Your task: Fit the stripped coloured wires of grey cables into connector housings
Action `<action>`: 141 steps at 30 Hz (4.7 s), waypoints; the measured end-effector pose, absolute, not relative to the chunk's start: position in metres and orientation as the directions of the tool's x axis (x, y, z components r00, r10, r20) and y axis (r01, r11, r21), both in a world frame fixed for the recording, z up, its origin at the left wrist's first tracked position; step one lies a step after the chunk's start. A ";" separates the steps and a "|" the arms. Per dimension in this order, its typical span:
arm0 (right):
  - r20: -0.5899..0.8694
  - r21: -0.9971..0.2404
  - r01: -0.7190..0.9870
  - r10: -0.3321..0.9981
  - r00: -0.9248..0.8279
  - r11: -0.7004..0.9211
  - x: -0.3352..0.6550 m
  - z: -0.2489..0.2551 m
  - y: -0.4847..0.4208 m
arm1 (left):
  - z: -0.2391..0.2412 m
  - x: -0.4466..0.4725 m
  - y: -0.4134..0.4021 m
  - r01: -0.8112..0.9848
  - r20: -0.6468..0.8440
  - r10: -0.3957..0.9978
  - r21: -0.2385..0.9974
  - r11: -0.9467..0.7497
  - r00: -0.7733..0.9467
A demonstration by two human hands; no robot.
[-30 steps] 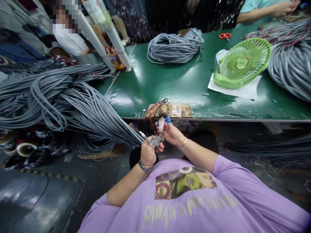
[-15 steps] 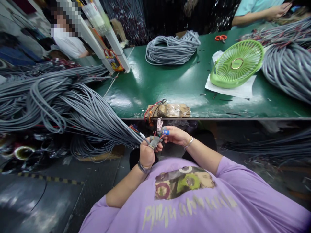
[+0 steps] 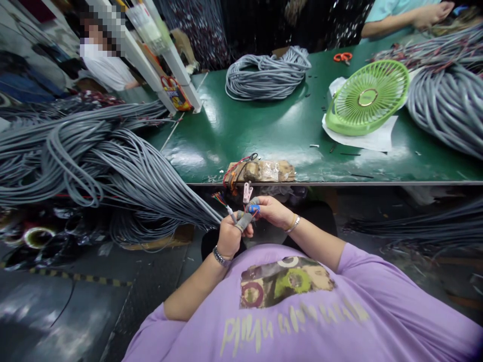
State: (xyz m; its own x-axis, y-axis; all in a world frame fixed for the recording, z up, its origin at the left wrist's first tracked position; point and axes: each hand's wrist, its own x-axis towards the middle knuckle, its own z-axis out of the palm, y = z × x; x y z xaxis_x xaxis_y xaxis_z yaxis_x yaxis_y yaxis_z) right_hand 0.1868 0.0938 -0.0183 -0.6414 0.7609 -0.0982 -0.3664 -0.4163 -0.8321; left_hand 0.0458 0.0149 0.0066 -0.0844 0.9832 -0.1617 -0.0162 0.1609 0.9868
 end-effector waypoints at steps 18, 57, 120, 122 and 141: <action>-0.245 -0.647 -0.413 0.688 -0.683 -0.640 0.174 -0.023 0.111 | 0.011 0.051 0.017 -0.150 -0.139 0.957 0.983 0.103 -0.254; -0.294 -0.503 -0.648 0.818 -0.495 -0.573 0.144 -0.014 0.113 | 0.008 0.054 0.029 -0.163 -0.222 0.947 0.969 0.187 -0.234; -0.227 -0.557 -0.648 0.845 -0.484 -0.520 0.154 -0.011 0.107 | 0.005 0.057 0.026 -0.116 -0.147 0.943 0.986 0.118 -0.297; -0.254 -0.531 -0.640 0.825 -0.505 -0.555 0.154 -0.011 0.107 | 0.005 0.057 0.025 -0.118 -0.141 0.943 0.987 0.110 -0.303; -0.179 -0.900 -0.122 0.609 -0.773 -0.419 0.201 -0.002 0.107 | 0.003 0.047 0.001 0.148 -0.012 0.991 0.988 0.032 -0.134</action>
